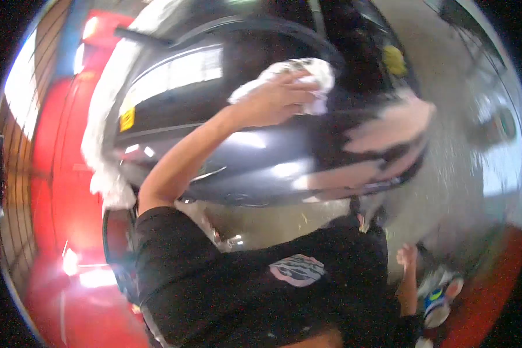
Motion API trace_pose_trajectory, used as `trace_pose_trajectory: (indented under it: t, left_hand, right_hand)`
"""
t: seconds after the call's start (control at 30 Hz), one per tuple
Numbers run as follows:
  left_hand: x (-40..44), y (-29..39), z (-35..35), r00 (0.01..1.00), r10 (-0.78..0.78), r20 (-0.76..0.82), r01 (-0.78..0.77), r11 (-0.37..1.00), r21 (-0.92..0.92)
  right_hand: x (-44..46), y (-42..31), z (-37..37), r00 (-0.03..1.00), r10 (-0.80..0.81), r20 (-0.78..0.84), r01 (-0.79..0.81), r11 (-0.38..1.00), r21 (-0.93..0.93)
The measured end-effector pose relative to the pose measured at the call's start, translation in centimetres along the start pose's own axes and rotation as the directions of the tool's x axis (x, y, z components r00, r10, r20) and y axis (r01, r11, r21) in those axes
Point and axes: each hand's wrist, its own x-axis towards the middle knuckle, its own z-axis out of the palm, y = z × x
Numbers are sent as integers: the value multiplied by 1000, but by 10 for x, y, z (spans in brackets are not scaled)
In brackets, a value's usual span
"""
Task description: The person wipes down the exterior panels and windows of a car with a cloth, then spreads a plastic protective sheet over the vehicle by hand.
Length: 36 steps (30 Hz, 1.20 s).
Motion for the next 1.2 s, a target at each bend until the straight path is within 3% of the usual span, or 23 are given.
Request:
trace_pose_trajectory:
  t: [0.03,0.07,0.2,0.3,0.37,0.43,0.5,0.53,0.6,0.63,0.67,0.7,0.77,0.8,0.83,0.87,0.9,0.93,0.97,1.0,1.03,1.1,1.2]
  left_hand:
    - [-11,3,-6,1000,-26,-12,26,999,-29]
    - [-23,4,-15,999,-47,-26,46,997,-58]
    - [-114,-25,-41,942,-310,-132,295,948,-118]
    - [-203,-52,-78,864,-447,-231,449,892,-49]
    - [-281,-88,-90,763,-574,-296,625,772,115]
    - [-337,-102,-118,666,-603,-438,667,745,-10]
    - [-373,-107,-129,558,-673,-486,771,637,1]
    - [-415,-116,-156,338,-831,-442,862,462,-209]
    - [-464,-139,-168,305,-795,-524,931,364,-12]
    - [-492,-164,-168,356,-754,-552,906,423,7]
    - [-499,-177,-171,232,-818,-527,943,322,-84]
    - [-491,-176,-176,256,-801,-541,953,303,1]
    - [-494,-184,-176,415,-722,-554,905,388,172]
    - [-471,-172,-172,282,-776,-565,958,255,128]
    - [-449,-156,-167,306,-780,-546,944,323,68]
    - [-430,-149,-162,486,-700,-523,869,447,209]
    - [-402,-131,-152,410,-797,-443,905,417,88]
    - [-372,-114,-135,538,-690,-484,821,561,112]
    - [-353,-106,-123,610,-719,-333,791,576,205]
    - [-309,-76,-113,567,-777,-273,813,581,35]
    - [-278,-53,-97,640,-705,-305,751,657,60]
    - [-227,-26,-74,779,-584,-228,615,782,101]
    - [-153,-7,-58,856,-499,-135,510,857,72]
  right_hand:
    - [-19,-17,-2,992,-84,95,98,983,-157]
    - [-18,-32,-3,995,74,-62,-75,997,-18]
    - [-1,-61,-25,989,-149,-10,149,988,44]
    - [1,-114,-23,1000,-11,12,10,995,99]
    - [0,-129,-24,996,-86,7,87,996,-11]
    - [1,-134,-14,983,-179,-28,169,963,-212]
    - [20,-141,-25,999,-14,37,15,999,-40]
    - [30,-147,-27,995,66,77,-69,997,45]
    - [27,-152,-33,943,85,321,-166,958,235]
    - [23,-152,-34,898,82,433,-237,918,319]
    - [13,-154,-28,933,31,359,-124,964,237]
    - [-4,-154,-10,985,-94,144,97,995,-13]
    - [-39,-154,18,961,-265,-77,223,910,-349]
    - [-43,-156,19,978,-193,-83,156,932,-328]
    - [-47,-159,20,989,-119,-88,87,948,-308]
    - [-39,-152,8,994,-84,-70,56,940,-336]
    - [-30,-143,-6,997,-52,-53,30,935,-354]
    - [-22,-140,-20,998,60,-11,-61,978,-198]
    - [-22,-146,-24,987,154,55,-151,987,-49]
    - [-20,-153,-24,988,156,24,-152,983,-104]
    - [-18,-161,-24,988,157,-1,-155,973,-169]
    - [-14,-180,-25,994,-110,21,111,941,-319]
    - [-7,-225,-10,913,-394,102,385,754,-533]
